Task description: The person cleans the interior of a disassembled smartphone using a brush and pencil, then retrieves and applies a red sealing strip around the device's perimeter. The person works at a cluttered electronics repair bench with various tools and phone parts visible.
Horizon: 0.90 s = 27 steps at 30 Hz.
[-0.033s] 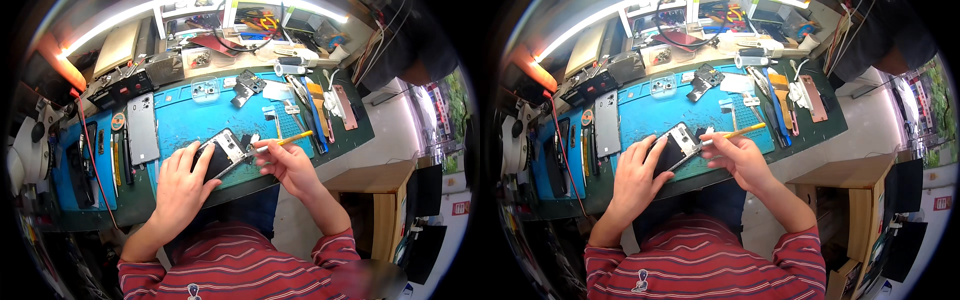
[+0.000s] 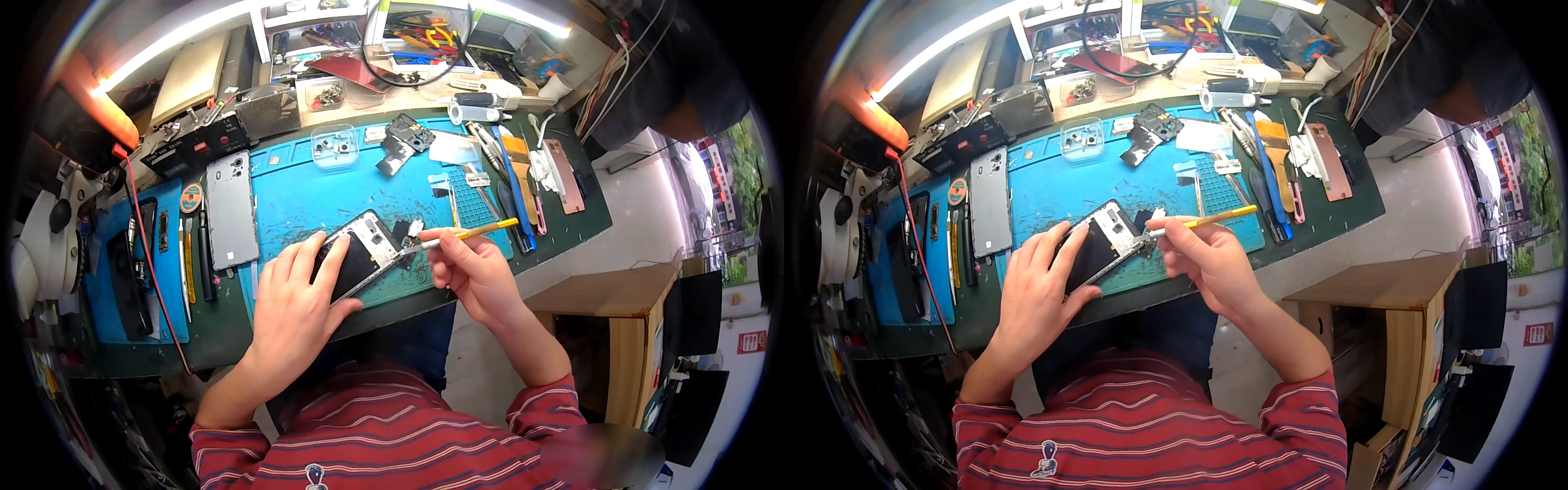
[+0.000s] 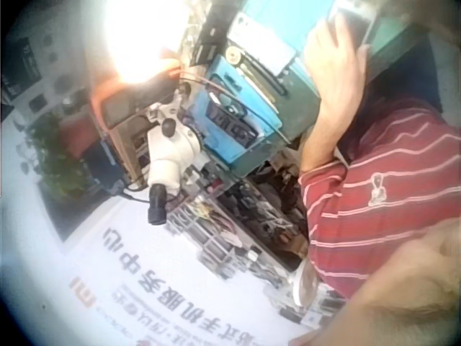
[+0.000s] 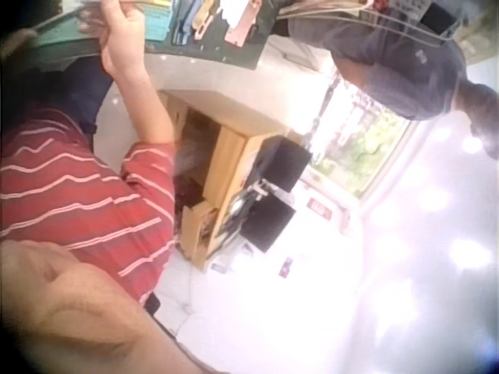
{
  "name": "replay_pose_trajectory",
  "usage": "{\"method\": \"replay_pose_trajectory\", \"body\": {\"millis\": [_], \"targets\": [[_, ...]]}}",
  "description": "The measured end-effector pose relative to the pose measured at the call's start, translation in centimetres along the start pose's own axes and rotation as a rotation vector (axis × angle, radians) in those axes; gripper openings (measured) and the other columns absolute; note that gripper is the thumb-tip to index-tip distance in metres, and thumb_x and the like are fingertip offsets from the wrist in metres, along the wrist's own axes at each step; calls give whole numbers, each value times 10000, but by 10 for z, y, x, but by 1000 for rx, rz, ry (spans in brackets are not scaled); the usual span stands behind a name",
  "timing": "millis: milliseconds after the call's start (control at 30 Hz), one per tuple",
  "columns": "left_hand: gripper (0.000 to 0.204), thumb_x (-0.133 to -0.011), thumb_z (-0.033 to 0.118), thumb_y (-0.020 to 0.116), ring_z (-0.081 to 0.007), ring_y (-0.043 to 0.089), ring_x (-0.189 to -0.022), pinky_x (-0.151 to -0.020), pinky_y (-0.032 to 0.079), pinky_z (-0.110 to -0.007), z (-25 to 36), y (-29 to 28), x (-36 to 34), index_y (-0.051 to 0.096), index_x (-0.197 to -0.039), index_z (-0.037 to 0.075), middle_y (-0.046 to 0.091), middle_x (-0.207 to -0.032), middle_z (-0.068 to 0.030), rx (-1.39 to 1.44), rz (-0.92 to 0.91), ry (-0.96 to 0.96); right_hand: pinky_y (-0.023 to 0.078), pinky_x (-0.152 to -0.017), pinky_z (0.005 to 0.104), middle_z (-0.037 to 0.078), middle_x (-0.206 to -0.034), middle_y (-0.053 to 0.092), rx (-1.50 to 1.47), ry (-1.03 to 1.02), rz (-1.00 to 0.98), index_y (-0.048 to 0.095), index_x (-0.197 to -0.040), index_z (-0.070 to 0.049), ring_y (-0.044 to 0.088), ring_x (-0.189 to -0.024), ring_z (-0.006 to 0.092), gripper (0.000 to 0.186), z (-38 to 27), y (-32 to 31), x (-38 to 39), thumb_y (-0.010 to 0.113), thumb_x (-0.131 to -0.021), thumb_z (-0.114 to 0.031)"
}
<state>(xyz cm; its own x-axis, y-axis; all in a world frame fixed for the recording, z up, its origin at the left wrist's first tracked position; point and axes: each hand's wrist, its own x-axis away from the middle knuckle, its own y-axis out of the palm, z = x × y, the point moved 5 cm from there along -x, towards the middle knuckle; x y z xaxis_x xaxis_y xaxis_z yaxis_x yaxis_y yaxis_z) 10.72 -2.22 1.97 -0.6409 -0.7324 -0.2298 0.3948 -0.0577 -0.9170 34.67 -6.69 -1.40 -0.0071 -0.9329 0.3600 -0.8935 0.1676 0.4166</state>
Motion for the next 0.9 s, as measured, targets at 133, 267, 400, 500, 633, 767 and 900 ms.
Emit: {"method": "replay_pose_trajectory", "body": {"millis": [133, 267, 400, 500, 633, 767, 900], "targets": [[736, -807, 288, 886, -381, 554, -1304, -1064, 451, -486, 6, 0, 0, 620, -1466, 95, 580, -1460, -179, -28, -27, -33, 570, -752, 270, 109, -1052, 777, 130, -252, 44, 704, -1338, 34, 743, -891, 136, 331, -4, -7, 4, 652, -1093, -184], [751, -793, 314, 890, -382, 545, -1300, -1054, 449, -482, 10, 0, -2, 626, -1459, 91, 558, -1487, -183, -38, -78, -67, 621, -762, 331, 203, -1114, 773, 110, -255, 71, 645, -1364, 93, 781, -942, 232, 408, 3, -7, 5, 519, -1143, -226], [608, -817, 288, 890, -310, 659, -1113, -987, 489, -438, 9, -12, -14, 689, -1347, 68, 715, -1218, -117, 200, 120, -1, 631, -792, 361, 238, -1119, 767, 152, -193, 24, 638, -1363, 110, 787, -939, 264, 475, 5, -2, 10, 485, -1151, -287], [409, -846, 192, 888, -259, 696, -848, -728, 532, -366, 5, -8, -24, 733, -1196, 45, 737, -1004, -85, 529, 86, 37, 632, -843, 360, 212, -1128, 768, 119, -101, -162, 666, -1347, 95, 781, -984, 256, 412, 4, 9, 17, 508, -1149, -230], [151, -886, 87, 842, -254, 649, -708, -595, 488, -356, 7, -3, -23, 720, -954, 29, 693, -886, -88, 729, -18, 137, 642, -839, 362, 217, -1139, 761, 189, -98, -355, 671, -1337, 107, 775, -1010, 262, 374, 6, 26, 29, 497, -1141, -161], [124, -905, 31, 781, -292, 608, -708, -603, 483, -393, 10, -5, -15, 658, -919, 33, 624, -821, -96, 698, 20, 188, 644, -839, 372, 239, -1132, 756, 223, -221, -398, 680, -1315, 109, 777, -976, 274, 347, 5, 33, 38, 496, -1118, -110], [173, -919, 33, 761, -314, 569, -648, -549, 457, -412, -8, -21, -12, 595, -870, 38, 578, -752, -101, 594, 200, 125, 651, -816, 379, 223, -1102, 746, 66, -560, -199, 693, -1231, 96, 773, -924, 287, 298, -15, 14, 42, 497, -1076, -67]]}}
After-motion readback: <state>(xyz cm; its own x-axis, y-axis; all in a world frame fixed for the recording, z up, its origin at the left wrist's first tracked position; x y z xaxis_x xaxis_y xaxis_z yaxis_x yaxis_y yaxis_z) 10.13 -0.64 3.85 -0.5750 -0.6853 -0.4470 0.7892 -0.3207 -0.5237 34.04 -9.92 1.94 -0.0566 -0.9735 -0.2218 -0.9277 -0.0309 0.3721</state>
